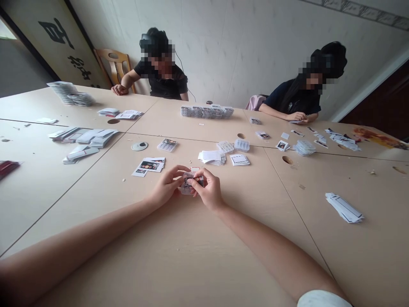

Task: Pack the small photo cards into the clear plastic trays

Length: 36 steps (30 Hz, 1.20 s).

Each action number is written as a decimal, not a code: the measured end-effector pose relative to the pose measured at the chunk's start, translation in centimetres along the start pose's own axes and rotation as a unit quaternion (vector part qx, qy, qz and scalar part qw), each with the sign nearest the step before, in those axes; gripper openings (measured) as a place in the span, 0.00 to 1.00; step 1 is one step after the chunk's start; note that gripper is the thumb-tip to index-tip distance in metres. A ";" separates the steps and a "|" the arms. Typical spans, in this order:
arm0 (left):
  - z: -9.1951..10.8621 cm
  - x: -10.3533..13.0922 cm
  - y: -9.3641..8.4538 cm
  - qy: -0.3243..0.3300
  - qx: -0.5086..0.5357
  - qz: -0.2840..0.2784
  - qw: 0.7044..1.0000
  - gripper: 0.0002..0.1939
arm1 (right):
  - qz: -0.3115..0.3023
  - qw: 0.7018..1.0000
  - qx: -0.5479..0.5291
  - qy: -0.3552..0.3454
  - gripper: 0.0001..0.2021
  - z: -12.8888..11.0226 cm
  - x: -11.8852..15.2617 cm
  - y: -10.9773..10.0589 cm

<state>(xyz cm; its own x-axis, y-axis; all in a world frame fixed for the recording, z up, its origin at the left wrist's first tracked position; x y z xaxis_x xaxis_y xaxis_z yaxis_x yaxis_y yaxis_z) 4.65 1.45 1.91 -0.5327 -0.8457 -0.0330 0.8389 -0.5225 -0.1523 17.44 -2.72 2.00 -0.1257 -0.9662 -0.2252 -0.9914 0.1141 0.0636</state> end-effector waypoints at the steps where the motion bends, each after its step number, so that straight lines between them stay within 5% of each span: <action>1: -0.1 -0.1 0.1 -0.008 0.019 -0.005 1.000 0.17 | 0.004 1.000 -0.002 0.001 0.14 0.0 0.0 -0.1; 16: -0.2 -0.2 1.0 -0.052 0.175 -0.082 0.980 0.17 | 0.040 0.998 0.038 0.011 0.14 -0.1 0.0 -0.7; 36: -0.2 -0.4 0.9 -0.062 0.190 -0.111 0.973 0.18 | 0.054 0.996 0.066 0.005 0.14 -0.1 0.2 -0.8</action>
<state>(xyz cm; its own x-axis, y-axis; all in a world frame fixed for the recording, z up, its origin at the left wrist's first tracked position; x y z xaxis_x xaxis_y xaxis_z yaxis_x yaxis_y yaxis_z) 5.56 1.31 1.62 -0.7075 -0.7019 0.0821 0.6981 -0.6761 0.2358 18.20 -2.99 2.00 -0.2313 -0.9489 -0.2147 -0.9684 0.2457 -0.0425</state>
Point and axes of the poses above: each hand's wrist, its own x-axis away from the middle knuckle, its own y-axis out of the palm, z = x × y, the point moved 7 cm from there along -x, towards the middle knuckle, and after that the axes turned 2 degrees about -x, right-handed, at the moved point
